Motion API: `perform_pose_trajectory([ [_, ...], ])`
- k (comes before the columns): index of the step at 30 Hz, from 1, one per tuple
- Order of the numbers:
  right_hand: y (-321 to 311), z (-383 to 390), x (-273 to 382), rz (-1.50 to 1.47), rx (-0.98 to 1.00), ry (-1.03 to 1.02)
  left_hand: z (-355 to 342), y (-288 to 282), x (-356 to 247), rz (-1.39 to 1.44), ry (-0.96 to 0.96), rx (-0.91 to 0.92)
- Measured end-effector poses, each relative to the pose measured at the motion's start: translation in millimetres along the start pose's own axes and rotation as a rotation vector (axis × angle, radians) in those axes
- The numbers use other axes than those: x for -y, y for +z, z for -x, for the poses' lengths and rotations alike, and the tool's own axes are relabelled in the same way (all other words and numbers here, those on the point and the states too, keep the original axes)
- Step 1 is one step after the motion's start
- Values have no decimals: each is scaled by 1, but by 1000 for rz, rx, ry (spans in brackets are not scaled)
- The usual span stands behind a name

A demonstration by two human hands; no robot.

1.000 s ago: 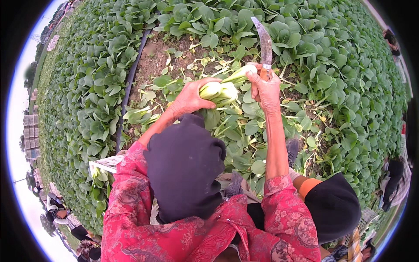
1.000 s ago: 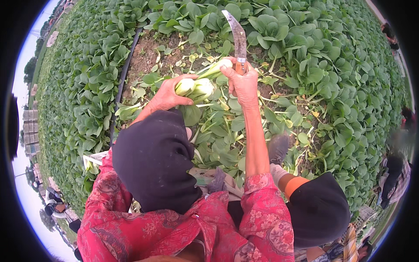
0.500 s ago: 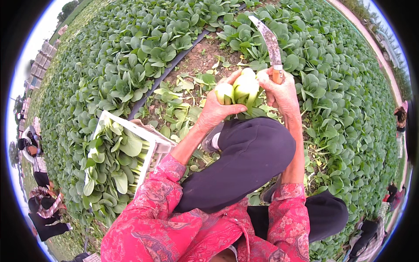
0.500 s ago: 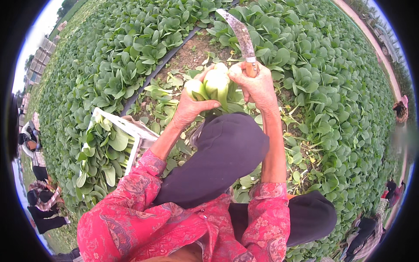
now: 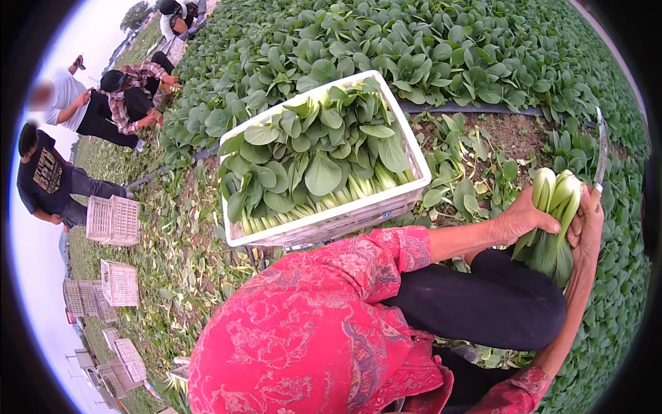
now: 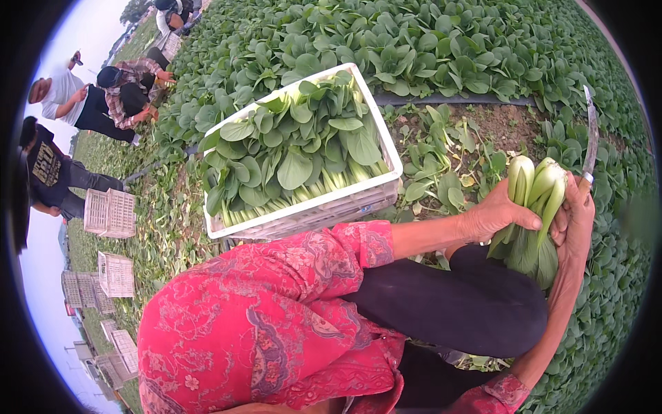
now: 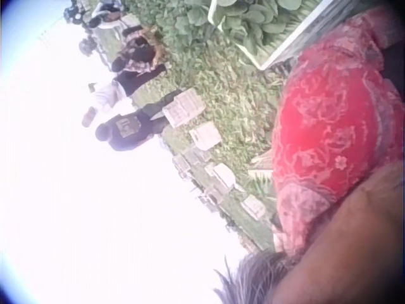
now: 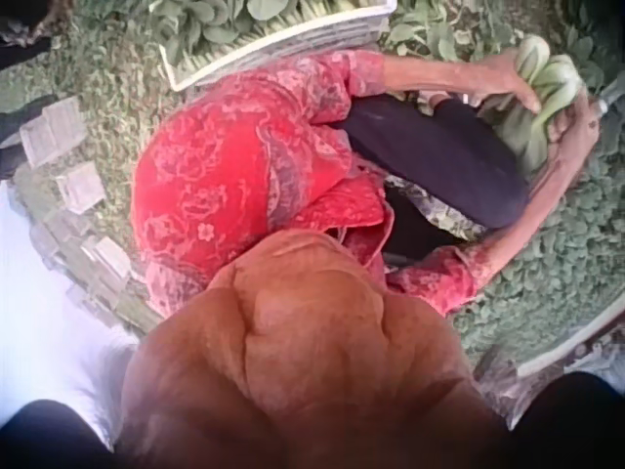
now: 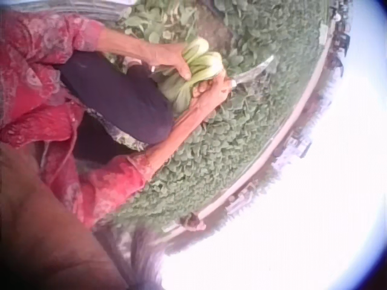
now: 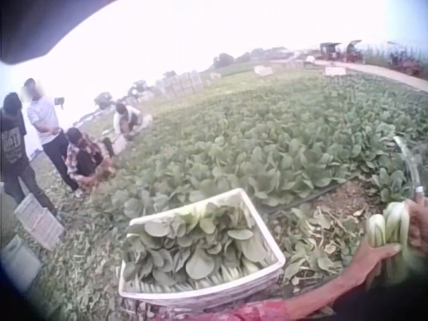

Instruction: The person harvests leafy green vegetables in a field using a curved knife. They cut the stems near the base, gather the vegetables, and place them into a white crate. Other workers are visible in the background performing similar tasks.

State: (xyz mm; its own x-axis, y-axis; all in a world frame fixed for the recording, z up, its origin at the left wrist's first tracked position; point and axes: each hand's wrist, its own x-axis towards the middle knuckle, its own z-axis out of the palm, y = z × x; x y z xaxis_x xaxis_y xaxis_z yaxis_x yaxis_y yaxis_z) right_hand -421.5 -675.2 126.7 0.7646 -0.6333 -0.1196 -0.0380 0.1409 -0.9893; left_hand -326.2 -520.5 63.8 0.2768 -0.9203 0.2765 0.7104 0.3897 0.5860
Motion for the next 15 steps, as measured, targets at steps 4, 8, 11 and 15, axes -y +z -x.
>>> perform_pose_trajectory([
  [4,12,-14,-30,161,18,-10,16,-2,-28,-104,183,-237],
  [8,56,17,-9,411,23,-9,54,-14,-130,-324,333,-290],
  [11,56,22,-6,533,110,65,111,-28,-243,-608,380,-459],
  [15,58,20,-12,505,234,80,213,-51,-373,-827,538,-744],
])
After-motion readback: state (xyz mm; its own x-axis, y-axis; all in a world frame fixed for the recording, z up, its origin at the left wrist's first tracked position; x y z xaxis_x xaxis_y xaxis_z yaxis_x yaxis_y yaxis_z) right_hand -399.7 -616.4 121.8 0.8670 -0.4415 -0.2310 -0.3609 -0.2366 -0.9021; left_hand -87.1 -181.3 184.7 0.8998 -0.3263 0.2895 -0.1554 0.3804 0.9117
